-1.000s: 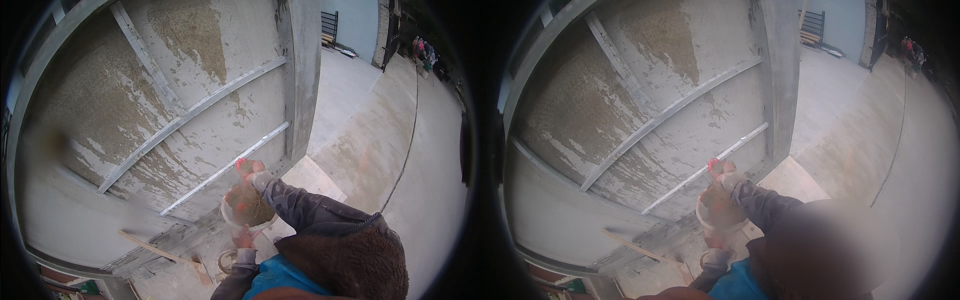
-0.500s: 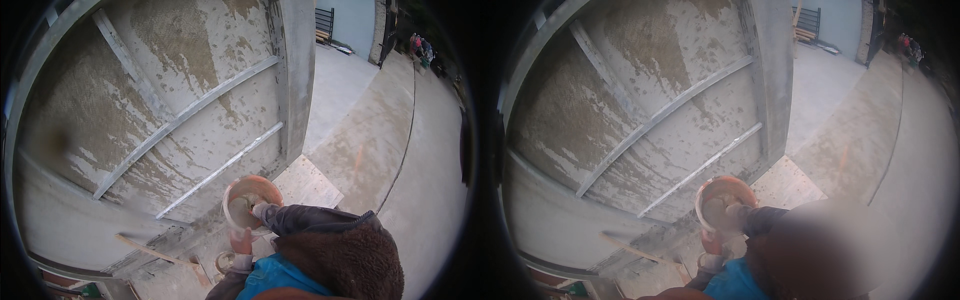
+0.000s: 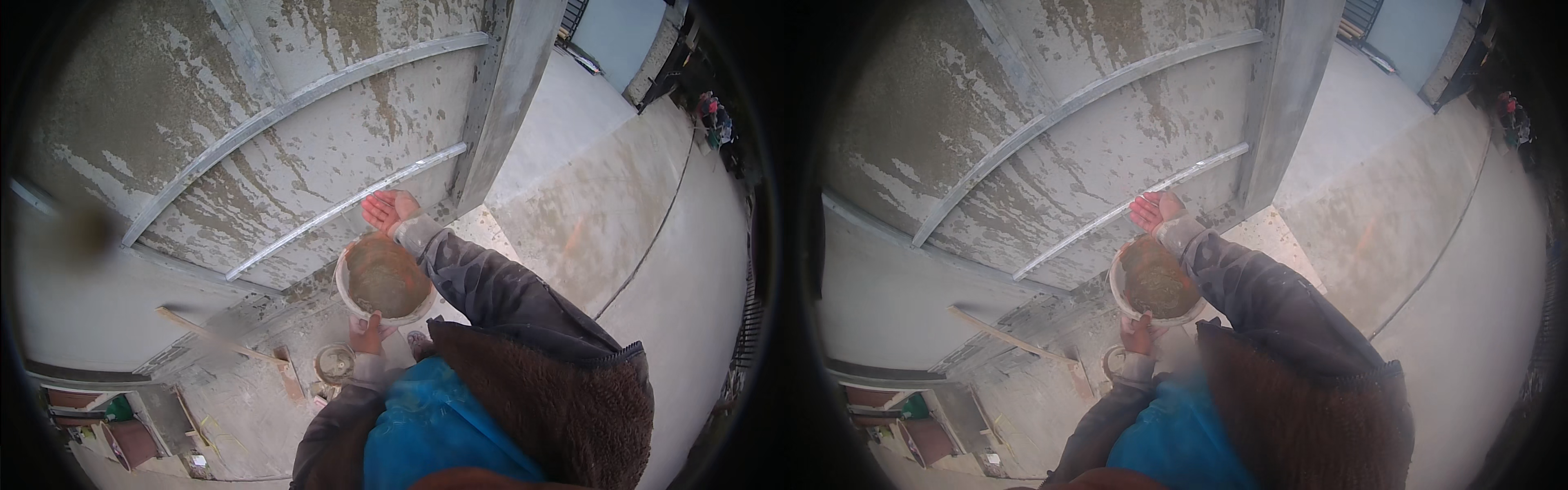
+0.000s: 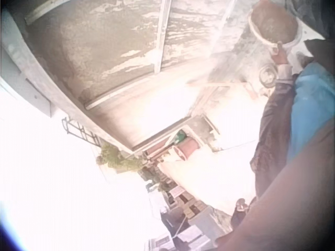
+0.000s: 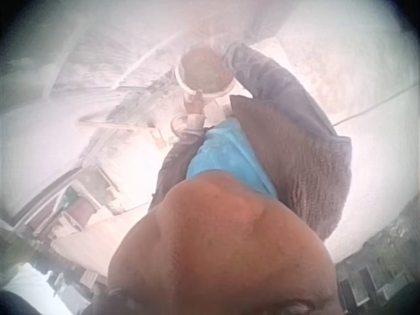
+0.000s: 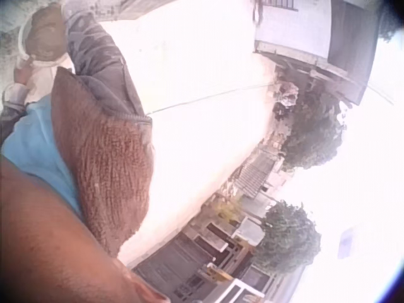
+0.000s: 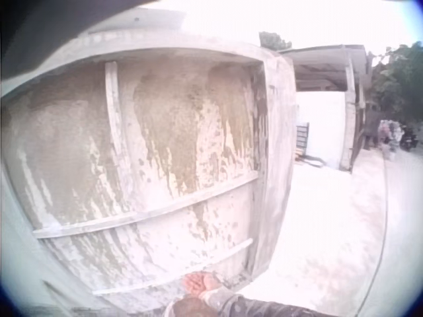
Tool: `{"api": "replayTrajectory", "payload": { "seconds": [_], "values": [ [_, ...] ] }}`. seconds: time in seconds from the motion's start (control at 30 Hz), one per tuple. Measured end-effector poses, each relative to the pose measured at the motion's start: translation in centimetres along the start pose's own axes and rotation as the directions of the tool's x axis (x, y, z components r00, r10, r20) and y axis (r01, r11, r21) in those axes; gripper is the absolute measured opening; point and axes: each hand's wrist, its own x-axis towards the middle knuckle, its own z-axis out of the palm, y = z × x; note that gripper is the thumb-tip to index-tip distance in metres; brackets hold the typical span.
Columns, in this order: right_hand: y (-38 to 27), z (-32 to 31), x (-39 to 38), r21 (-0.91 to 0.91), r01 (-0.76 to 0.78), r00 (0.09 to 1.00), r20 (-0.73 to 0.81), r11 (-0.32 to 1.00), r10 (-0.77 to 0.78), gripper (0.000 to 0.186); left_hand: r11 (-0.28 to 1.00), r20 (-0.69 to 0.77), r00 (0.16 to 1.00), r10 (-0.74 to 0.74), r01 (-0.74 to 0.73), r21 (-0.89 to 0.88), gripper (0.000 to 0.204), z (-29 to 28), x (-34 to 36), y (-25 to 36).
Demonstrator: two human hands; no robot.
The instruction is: The person mixes cement in a bucket using a trowel, then scoops the mixture and applies it to a wall surface. The person also pours water from a bucket into the cement mixture and continues mixing.
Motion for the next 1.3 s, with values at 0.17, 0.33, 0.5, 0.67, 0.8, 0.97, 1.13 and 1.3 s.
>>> {"api": "replayTrajectory", "payload": {
  "seconds": [0.17, 0.33, 0.5, 0.67, 0.8, 0.97, 1.13, 1.3],
  "values": [
    [14.7, -16.7, 8.2, -0.126, -0.304, 0.848, -0.487, 0.944, 0.208, 0.034, 0.997, 0.025, 0.997, 0.071, -0.072, 0.039, 0.035, -1.3, -2.5, -0.5],
    [19.7, -15.1, 10.3, -0.164, -0.238, 0.937, -0.299, 0.957, 0.182, 0.037, 0.992, -0.246, 0.966, 0.075, -0.098, -0.083, 0.035, -2.0, -3.5, -0.4],
    [9.7, 8.8, 2.6, 0.106, -0.056, 0.886, 0.463, 0.993, 0.001, 0.034, 0.983, -0.352, 0.936, 0.005, -0.070, -0.171, 0.076, -8.2, -3.7, 1.5],
    [10.0, -1.9, 3.7, -0.269, -0.017, 0.998, -0.068, 0.963, -0.002, 0.033, 0.992, -0.325, 0.946, 0.017, -0.057, -0.113, 0.057, -8.8, -3.2, 1.2],
    [21.2, -11.2, 4.3, -0.286, -0.626, 0.748, -0.484, 0.726, 0.455, 0.030, 0.991, -0.209, 0.969, 0.130, -0.134, -0.007, 0.045, -9.3, -3.4, -1.1],
    [25.9, -14.0, 10.9, -0.323, -0.373, 0.879, -0.425, 0.870, 0.219, 0.030, 0.989, -0.247, 0.967, 0.059, -0.090, -0.115, 0.040, -6.6, -3.3, -0.3],
    [18.9, 5.8, 5.9, 0.030, -0.271, 0.819, 0.533, 0.962, 0.214, 0.040, 0.958, -0.489, 0.872, -0.027, -0.117, -0.261, 0.038, -10.4, -3.0, 0.8],
    [5.3, 0.1, 6.8, -0.132, 0.177, 0.978, -0.091, 0.975, -0.190, 0.044, 0.999, -0.339, 0.941, -0.010, -0.006, -0.046, 0.049, -9.6, -3.3, 0.7]
  ]
}}
